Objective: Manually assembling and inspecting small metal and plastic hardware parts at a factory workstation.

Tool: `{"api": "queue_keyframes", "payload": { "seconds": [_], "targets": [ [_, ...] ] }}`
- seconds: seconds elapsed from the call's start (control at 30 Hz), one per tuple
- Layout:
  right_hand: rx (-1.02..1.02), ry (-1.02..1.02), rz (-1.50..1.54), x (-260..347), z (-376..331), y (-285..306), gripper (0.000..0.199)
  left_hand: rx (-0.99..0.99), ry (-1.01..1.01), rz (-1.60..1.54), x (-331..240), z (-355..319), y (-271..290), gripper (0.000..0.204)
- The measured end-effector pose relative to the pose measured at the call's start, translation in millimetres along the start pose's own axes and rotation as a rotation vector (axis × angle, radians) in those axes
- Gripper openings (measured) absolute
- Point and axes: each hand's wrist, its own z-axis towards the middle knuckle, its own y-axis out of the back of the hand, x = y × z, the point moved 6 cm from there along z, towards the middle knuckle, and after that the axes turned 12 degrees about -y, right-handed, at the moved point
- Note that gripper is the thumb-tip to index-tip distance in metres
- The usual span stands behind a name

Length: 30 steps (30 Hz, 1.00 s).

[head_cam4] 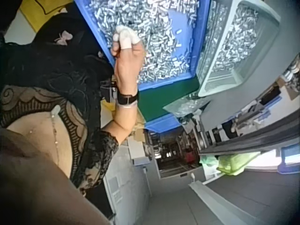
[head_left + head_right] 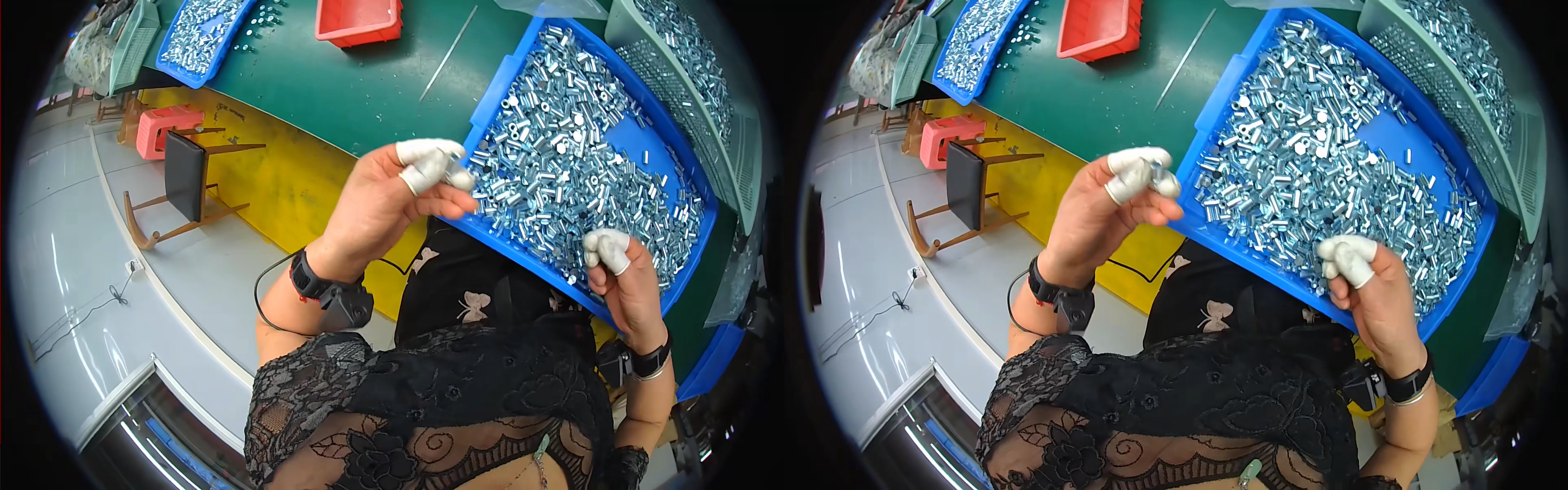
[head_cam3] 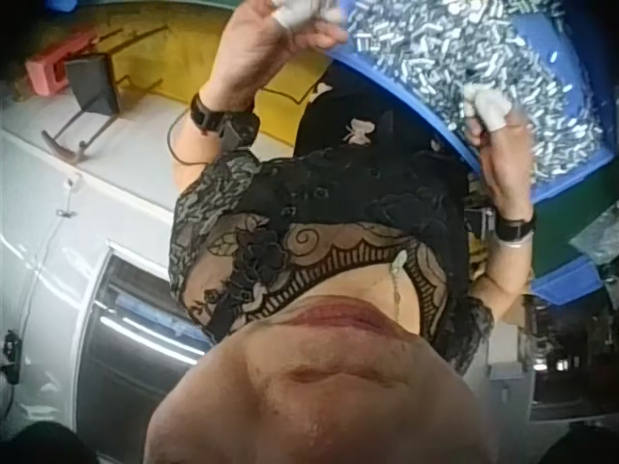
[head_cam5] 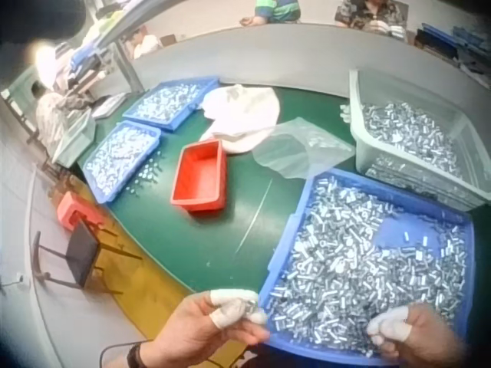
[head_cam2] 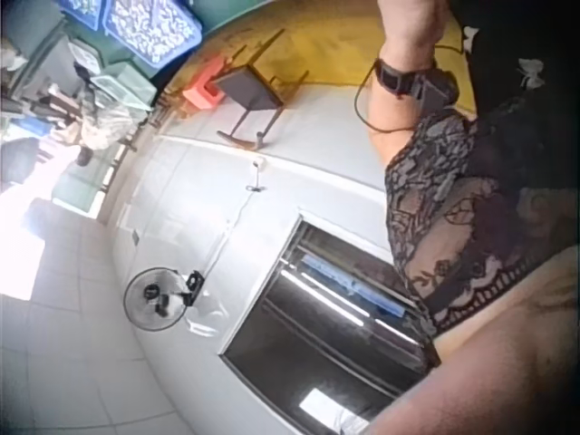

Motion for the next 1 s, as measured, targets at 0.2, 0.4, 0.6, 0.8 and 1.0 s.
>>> {"api": "queue_keyframes", "payload": {
  "seconds": [0.2, 0.4, 0.6, 0.8, 1.0],
  "targets": [
    [-0.033, 0.272, -0.554, 17, 1, -61, 0.012, 0.167, 0.294, -0.068, 51, -21, -42, 0.02],
    [-0.045, 0.232, -0.487, -1, 8, -49, 0.013, 0.206, 0.285, -0.087, 73, -26, -49, 0.019],
    [0.002, 0.235, -0.473, -9, 9, -45, 0.013, 0.218, 0.321, -0.033, 82, -32, -48, 0.018],
    [0.023, 0.228, -0.489, -11, 8, -43, 0.014, 0.237, 0.336, 0.033, 83, -32, -50, 0.017],
    [0.048, 0.236, -0.476, -11, 9, -42, 0.015, 0.241, 0.321, 0.093, 81, -30, -49, 0.017]
  ]
}}
